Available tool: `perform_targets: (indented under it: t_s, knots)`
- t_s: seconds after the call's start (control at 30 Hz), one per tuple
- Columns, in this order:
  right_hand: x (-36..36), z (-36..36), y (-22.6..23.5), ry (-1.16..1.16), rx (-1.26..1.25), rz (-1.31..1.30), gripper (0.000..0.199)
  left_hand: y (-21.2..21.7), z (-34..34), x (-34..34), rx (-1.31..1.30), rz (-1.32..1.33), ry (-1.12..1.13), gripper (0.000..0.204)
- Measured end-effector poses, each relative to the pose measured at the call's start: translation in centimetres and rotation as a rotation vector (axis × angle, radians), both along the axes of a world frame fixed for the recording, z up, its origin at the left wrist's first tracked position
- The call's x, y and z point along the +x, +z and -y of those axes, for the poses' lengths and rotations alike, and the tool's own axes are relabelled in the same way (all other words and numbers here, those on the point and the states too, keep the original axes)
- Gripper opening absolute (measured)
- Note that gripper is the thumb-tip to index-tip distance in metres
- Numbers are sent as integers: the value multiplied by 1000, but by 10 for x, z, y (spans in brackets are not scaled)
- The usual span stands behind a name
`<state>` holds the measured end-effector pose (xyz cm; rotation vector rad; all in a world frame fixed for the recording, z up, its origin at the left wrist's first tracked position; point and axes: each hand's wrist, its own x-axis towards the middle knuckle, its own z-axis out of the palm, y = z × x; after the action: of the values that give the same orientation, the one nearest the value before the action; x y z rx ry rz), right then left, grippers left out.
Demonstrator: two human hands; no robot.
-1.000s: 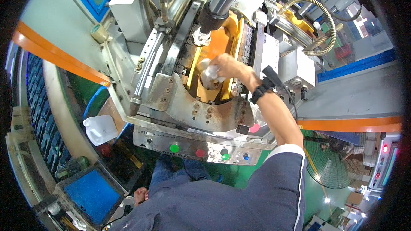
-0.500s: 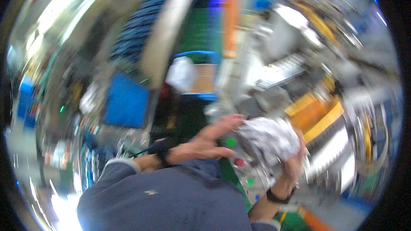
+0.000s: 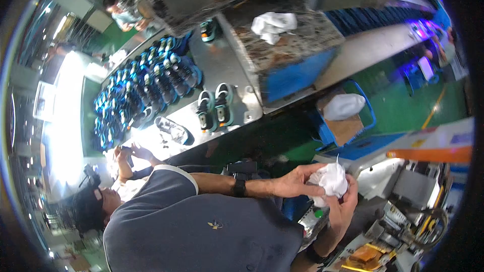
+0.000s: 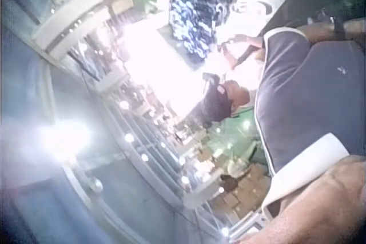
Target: Polishing and cleaning shoe lasts using a white cloth and specialized machinery in a shoe factory.
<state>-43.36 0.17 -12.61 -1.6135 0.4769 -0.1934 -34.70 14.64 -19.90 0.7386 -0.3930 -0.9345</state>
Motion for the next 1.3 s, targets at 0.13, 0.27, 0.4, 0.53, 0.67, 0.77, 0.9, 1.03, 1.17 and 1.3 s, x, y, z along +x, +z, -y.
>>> perform_targets:
  t_s: [0.13, 0.27, 0.4, 0.53, 0.67, 0.77, 0.9, 1.03, 1.17, 1.3]
  knots:
    - [61, -37, -11, 34, -143, -24, 57, -4, -45, 37, 26, -88, 267, 50]
    - [88, -75, -34, 50, -177, 119, 59, -5, -76, 63, 109, -74, 385, 49]
    - [94, -102, -68, 54, -9, 148, 55, -13, -89, 70, 302, 251, 434, 55]
    - [86, -117, -100, -137, 387, 96, 48, -19, -97, 65, 440, 712, 435, 71]
    - [75, -121, -120, -227, 566, 79, 44, -19, -100, 64, 574, 912, 193, 82]
    - [67, -120, -126, -299, 603, 257, 41, -19, -93, 66, 482, 761, 140, 82]
    - [43, -119, -123, -402, 815, 388, 45, -17, -78, 55, 439, 924, 10, 79]
    - [17, -101, -126, -537, 853, 598, 57, -7, -47, 30, 406, 1099, -239, 79]
    - [-25, -81, -132, -732, 850, 593, 47, 5, -5, -5, 319, 1301, -372, 79]
    - [-83, -61, -135, -945, 878, 618, 41, 11, 34, -55, 183, 1480, -460, 77]
